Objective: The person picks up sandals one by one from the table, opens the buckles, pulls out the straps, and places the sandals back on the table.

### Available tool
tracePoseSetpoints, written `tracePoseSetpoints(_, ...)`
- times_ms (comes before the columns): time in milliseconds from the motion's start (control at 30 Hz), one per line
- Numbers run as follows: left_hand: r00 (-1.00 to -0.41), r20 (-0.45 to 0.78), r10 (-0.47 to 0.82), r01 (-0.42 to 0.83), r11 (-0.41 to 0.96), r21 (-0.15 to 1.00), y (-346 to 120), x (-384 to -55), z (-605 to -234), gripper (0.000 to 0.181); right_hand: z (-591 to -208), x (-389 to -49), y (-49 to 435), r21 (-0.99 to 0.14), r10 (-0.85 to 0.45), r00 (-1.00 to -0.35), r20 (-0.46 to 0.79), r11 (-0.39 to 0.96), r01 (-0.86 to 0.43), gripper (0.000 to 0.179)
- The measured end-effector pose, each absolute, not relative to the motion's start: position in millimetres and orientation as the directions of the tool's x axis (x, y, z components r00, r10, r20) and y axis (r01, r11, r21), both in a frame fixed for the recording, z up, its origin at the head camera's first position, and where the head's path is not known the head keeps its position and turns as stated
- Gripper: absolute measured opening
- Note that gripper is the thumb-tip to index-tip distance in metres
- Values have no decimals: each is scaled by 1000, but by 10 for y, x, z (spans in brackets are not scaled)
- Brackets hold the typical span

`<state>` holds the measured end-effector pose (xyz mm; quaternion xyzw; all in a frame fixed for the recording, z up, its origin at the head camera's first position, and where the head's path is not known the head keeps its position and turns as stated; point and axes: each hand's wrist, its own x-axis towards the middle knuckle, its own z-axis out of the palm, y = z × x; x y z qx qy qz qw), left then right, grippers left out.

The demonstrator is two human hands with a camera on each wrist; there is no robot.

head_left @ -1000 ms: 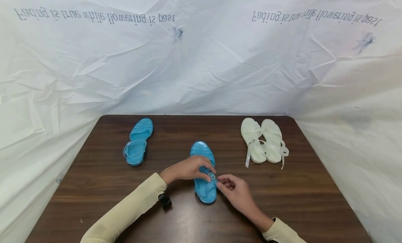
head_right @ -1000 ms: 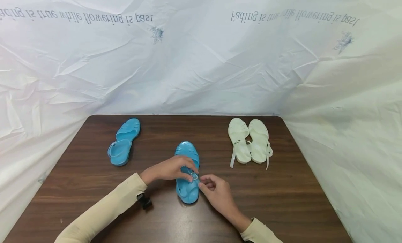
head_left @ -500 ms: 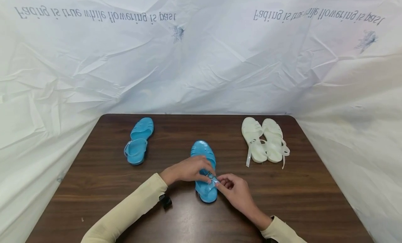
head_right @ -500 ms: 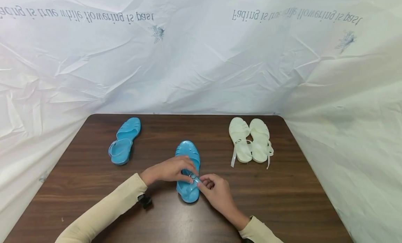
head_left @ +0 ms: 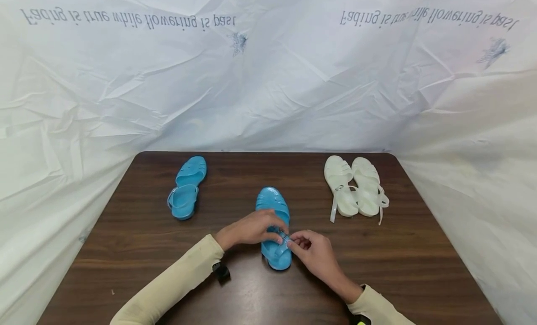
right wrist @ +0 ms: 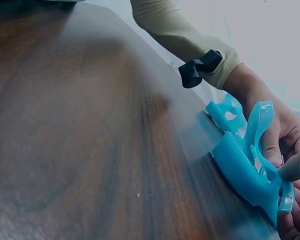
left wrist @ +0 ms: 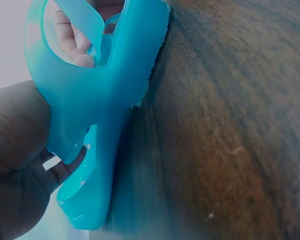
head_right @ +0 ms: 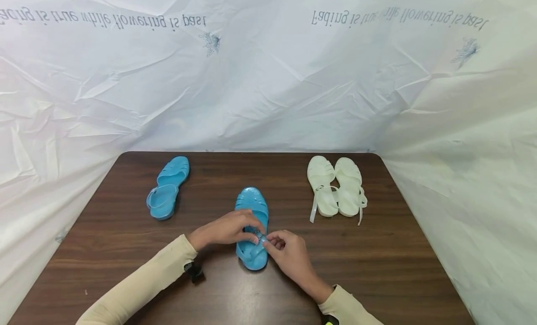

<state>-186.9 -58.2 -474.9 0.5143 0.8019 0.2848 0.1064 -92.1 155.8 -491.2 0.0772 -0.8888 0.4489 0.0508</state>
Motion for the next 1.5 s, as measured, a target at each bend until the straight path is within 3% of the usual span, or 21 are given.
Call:
tracePoseSetpoints(367,-521,135,843,595,245,766,-598,-1887,-4875,25,-4887,-956,1518,-823,-54,-990,128,551,-136,7)
tracePoseSetpoints(567,-561,114,820,531,251,809,-600,-1864,-4904,26,-4894,-978,1486,-822,-23,-987,156,551,-143,7)
tracePoseSetpoints(733,-560,119,820,552,263,791,-599,-1867,-4914,26,-4898,-981,1491,-822,-38,-984,172,546,-164,8)
tracePoseSetpoints(967,-514,142,846,645,272,714,-578,-1863,-4862,26,-4899,-934,1570,-830,-68,-990,123,540,-141,6)
tracePoseSetpoints(1100,-532,138,836,630,282,723,-585,-1852,-4852,29,-4900,-929,1587,-826,-74,-988,136,542,-154,12)
tracePoseSetpoints(1500,-558,153,816,586,257,769,-564,-1854,-4874,29,-4908,-975,1554,-804,-57,-980,192,564,-190,8)
